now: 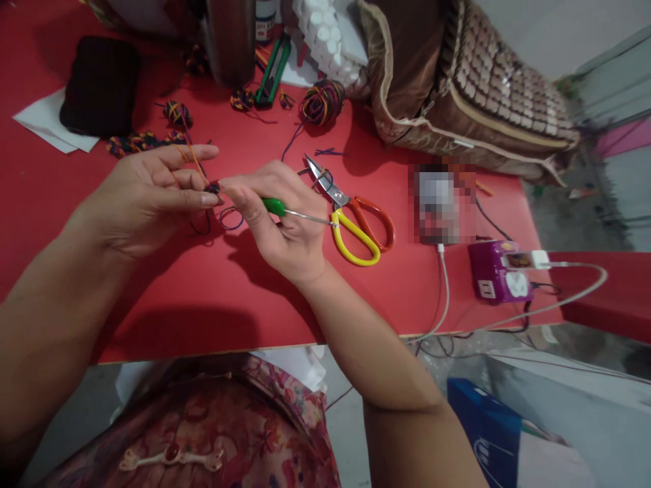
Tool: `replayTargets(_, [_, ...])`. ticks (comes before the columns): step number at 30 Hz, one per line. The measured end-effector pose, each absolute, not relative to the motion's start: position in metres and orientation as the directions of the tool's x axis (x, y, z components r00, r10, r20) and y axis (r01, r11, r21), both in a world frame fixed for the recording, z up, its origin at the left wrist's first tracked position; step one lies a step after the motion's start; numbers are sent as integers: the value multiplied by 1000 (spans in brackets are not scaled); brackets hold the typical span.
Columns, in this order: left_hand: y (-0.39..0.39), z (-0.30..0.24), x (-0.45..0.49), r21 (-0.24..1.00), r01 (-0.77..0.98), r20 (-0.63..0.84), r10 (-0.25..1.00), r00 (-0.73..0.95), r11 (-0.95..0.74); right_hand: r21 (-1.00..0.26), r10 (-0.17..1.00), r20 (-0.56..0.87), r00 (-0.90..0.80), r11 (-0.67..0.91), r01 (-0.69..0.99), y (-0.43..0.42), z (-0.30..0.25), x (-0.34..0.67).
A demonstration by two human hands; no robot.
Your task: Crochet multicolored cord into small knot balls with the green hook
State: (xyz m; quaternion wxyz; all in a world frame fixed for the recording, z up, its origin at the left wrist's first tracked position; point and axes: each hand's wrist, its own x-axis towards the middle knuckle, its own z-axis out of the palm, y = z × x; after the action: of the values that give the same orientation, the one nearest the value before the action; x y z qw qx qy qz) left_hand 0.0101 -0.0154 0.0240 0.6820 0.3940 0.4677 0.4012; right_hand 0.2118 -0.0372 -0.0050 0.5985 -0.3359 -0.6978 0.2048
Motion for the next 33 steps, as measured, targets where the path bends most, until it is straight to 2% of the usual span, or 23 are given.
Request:
replayTargets(2, [-13,25,7,880,-219,-358,892,278,421,-637,697,700,-157,708,304,-35,-7,215])
replayTargets(4, [-11,24,3,854,-256,-372,876,308,453,-534,634,732,-248,761,368,-34,-9,217])
replayTargets(8, [-10,25,0,827,-283,-384,856,345,486,-371,523,774,-357,831,415,-34,-11,217])
replayTargets(11, [-13,28,3,847,-290,-353,880,318,445,-401,606,688,-399,776,486,-39,-11,212])
replayTargets(13, [-15,28,6,884,-309,-276,924,263,352,-482,709,595,-379,692,538,-43,-12,209])
replayTargets(15, [-16,27,9,933,-286,-163,965,205,218,-509,759,550,-348,635,581,-45,-14,207])
replayTargets(17, [-17,25,12,970,-228,-51,986,161,87,-450,719,603,-346,665,596,-44,-18,207])
replayTargets(19, [-18,24,14,985,-174,23,990,139,1,-358,625,696,-353,729,583,-42,-22,207])
replayTargets(21, [-19,25,15,990,-139,58,990,130,-39,-274,528,779,-339,772,574,-40,-24,207])
replayTargets(23, [-21,26,17,992,-115,68,989,135,-52,-240,493,811,-315,772,589,-40,-24,206])
replayTargets(28, [-21,26,18,992,-90,98,984,145,-86,-270,469,839,-275,798,539,-42,-16,207])
replayTargets(33, [-19,23,17,991,-65,124,990,63,-120,-357,570,775,-275,753,553,-45,-12,211])
